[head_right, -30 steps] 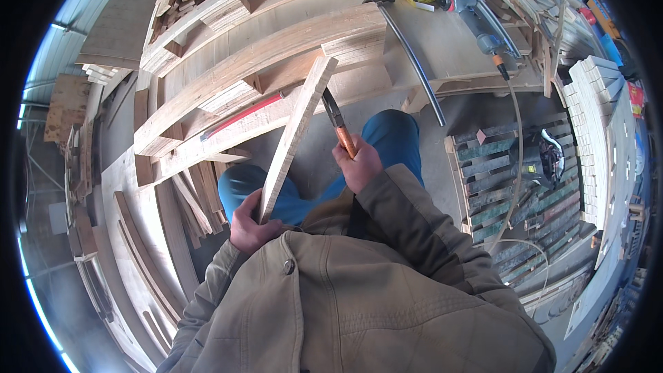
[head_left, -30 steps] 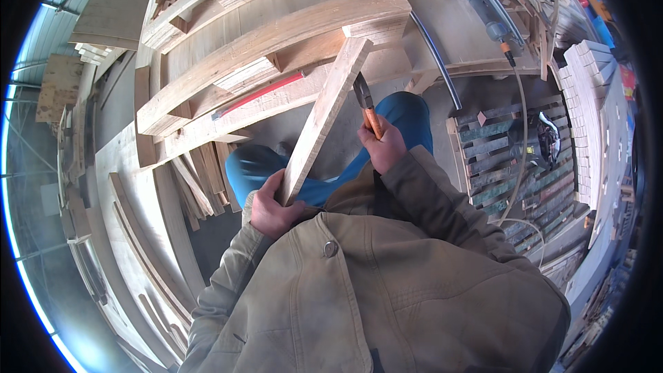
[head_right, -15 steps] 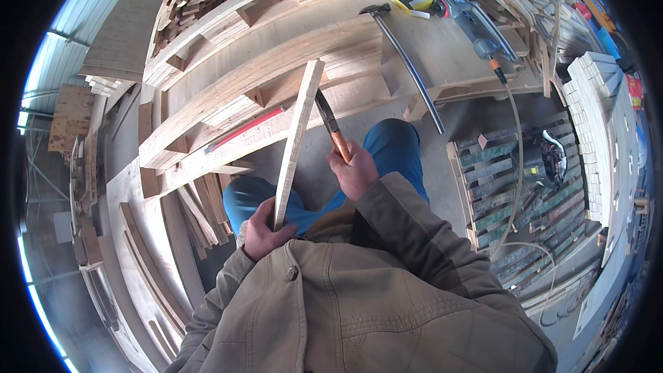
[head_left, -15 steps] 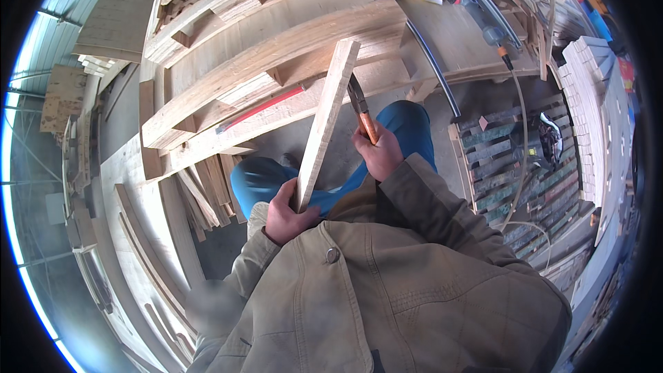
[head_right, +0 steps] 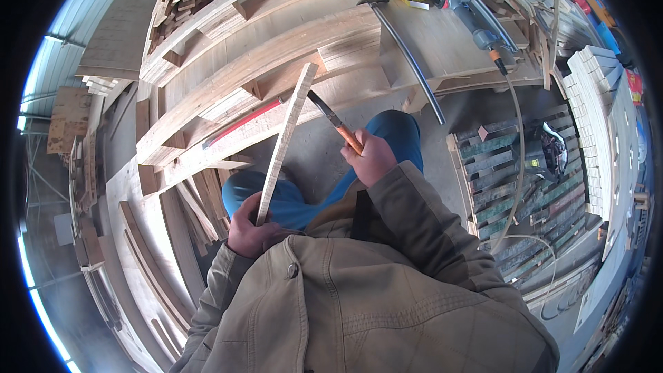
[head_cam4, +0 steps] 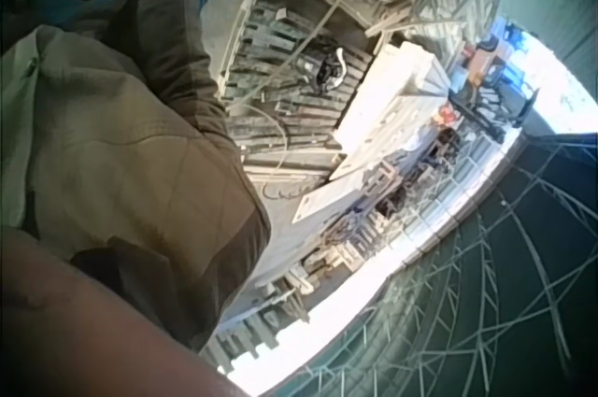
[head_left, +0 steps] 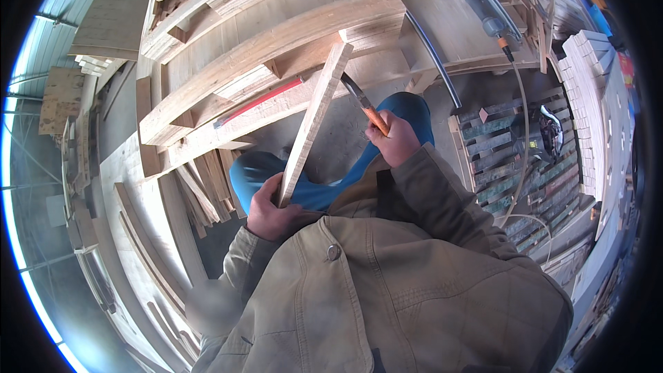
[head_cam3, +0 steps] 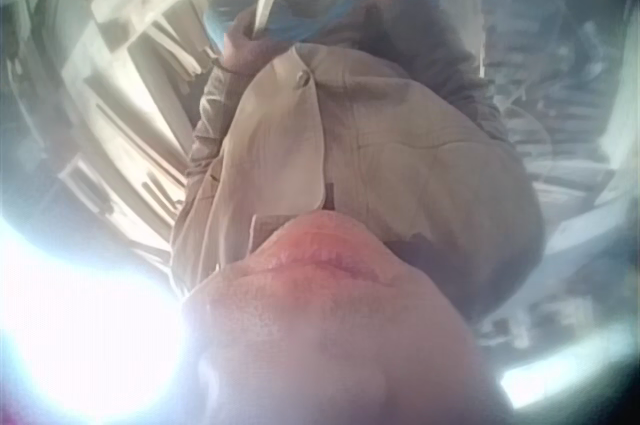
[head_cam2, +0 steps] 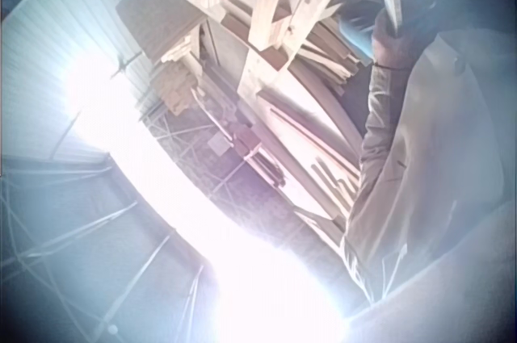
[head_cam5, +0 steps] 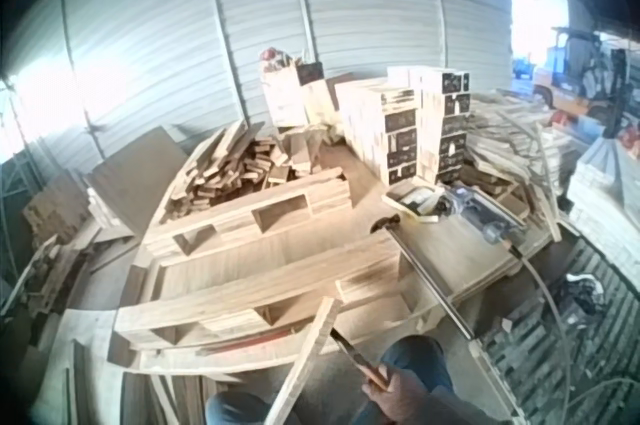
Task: The person sits on a blue stool and repeatedly smooths the edges of thin wooden strips using a hammer. They pick up each strip, run the hammer along its edge, and place it back on a nearby pile. The process is repeated for multiple strips.
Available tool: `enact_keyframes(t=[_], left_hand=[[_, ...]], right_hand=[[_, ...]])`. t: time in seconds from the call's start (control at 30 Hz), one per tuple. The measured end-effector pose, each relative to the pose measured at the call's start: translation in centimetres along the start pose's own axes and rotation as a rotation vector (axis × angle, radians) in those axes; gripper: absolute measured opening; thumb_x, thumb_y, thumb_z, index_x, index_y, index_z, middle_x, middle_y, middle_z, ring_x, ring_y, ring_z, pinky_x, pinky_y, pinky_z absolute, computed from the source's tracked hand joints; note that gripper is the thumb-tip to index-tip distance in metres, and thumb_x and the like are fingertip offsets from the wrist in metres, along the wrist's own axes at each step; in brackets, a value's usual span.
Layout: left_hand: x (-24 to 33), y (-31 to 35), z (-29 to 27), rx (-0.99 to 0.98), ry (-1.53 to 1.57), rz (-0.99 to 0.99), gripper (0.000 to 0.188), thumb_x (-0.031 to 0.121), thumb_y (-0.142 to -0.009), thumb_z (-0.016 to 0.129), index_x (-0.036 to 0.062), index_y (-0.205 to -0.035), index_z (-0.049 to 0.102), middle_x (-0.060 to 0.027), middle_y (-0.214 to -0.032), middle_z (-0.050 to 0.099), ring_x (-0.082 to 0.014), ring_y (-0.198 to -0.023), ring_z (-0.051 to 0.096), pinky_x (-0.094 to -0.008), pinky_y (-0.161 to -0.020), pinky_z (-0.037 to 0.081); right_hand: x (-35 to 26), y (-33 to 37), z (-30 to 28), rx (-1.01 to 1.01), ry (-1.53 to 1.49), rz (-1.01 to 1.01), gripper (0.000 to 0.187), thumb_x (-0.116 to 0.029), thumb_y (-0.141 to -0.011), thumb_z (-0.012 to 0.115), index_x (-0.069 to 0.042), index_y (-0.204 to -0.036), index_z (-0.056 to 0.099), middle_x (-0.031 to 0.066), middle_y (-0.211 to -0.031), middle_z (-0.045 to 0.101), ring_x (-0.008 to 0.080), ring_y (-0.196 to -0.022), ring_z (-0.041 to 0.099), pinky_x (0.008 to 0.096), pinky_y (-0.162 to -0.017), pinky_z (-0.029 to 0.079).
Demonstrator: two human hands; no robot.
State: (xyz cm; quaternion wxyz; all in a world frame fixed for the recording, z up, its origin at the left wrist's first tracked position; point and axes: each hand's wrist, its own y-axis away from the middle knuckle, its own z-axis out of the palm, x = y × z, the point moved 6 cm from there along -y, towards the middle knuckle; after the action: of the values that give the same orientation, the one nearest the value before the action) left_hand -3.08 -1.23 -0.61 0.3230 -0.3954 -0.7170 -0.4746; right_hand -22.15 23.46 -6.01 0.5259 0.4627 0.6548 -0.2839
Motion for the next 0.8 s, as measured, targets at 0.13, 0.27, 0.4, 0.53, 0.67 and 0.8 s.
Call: enact_keyframes(t=[0.13, 0.27, 0.4, 0.53, 0.67, 0.8], left_hand=[[0.0, 0.4, -2.2, -0.064, 0.008, 0.002, 0.077, 0.005, -0.067, 0.080, -0.0042, -0.140, 0.055, -0.0062, -0.111, 0.064, -0.0138, -0.096, 0.063, -0.0288, -0.085, 0.052], [-1.1, 1.0, -3.2, -0.099, 0.072, -0.116, 0.079, 0.006, -0.065, 0.081, -0.0030, -0.139, 0.057, -0.0049, -0.108, 0.064, -0.0133, -0.096, 0.060, -0.0293, -0.085, 0.051], [-1.1, 0.7, -2.7, -0.099, 0.044, -0.062, 0.079, 0.005, -0.065, 0.080, -0.0028, -0.140, 0.057, -0.0029, -0.099, 0.061, -0.0116, -0.090, 0.059, -0.0282, -0.081, 0.050], [-1.6, 0.1, -1.0, -0.130, 0.101, -0.085, 0.078, 0.005, -0.066, 0.080, -0.0022, -0.140, 0.057, -0.0005, -0.094, 0.059, -0.0102, -0.084, 0.057, -0.0261, -0.078, 0.049], [-2.1, -0.2, 0.4, -0.159, 0.156, -0.096, 0.075, 0.011, -0.071, 0.081, -0.0011, -0.141, 0.056, 0.0004, -0.095, 0.058, -0.0088, -0.084, 0.056, -0.0255, -0.077, 0.049], [-2.1, -1.1, 1.7, -0.149, 0.061, -0.047, 0.077, 0.015, -0.071, 0.082, -0.0013, -0.141, 0.054, -0.0002, -0.097, 0.059, -0.0088, -0.085, 0.056, -0.0261, -0.078, 0.049]], right_hand=[[-0.1, -0.1, -2.4, 0.006, 0.272, -0.073, 0.021, -0.015, -0.090, 0.075, -0.001, -0.099, 0.062, 0.0165, -0.082, 0.065, 0.0352, -0.076, 0.063, 0.0383, -0.073, 0.050], [-0.3, 0.1, -3.7, 0.033, 0.313, -0.124, 0.024, -0.018, -0.089, 0.076, -0.001, -0.099, 0.061, 0.0182, -0.086, 0.065, 0.0370, -0.082, 0.064, 0.0416, -0.074, 0.050], [0.6, 0.3, -2.9, -0.044, 0.258, -0.045, 0.028, -0.023, -0.089, 0.075, -0.002, -0.104, 0.063, 0.0215, -0.092, 0.068, 0.0426, -0.088, 0.065, 0.0460, -0.076, 0.051], [2.1, 0.2, 0.5, -0.143, 0.018, 0.097, 0.026, -0.022, -0.095, 0.071, 0.000, -0.108, 0.066, 0.0172, -0.091, 0.070, 0.0328, -0.081, 0.068, 0.0393, -0.075, 0.053], [2.4, 0.6, 3.1, -0.218, -0.386, 0.188, 0.029, -0.019, -0.106, 0.057, -0.001, -0.128, 0.061, 0.0066, -0.100, 0.067, 0.0134, -0.086, 0.065, 0.0314, -0.083, 0.054], [1.4, 1.1, 4.7, -0.241, -0.722, 0.290, 0.032, -0.022, -0.107, 0.055, -0.001, -0.130, 0.056, 0.0111, -0.103, 0.069, 0.0181, -0.089, 0.068, 0.0329, -0.085, 0.054]])
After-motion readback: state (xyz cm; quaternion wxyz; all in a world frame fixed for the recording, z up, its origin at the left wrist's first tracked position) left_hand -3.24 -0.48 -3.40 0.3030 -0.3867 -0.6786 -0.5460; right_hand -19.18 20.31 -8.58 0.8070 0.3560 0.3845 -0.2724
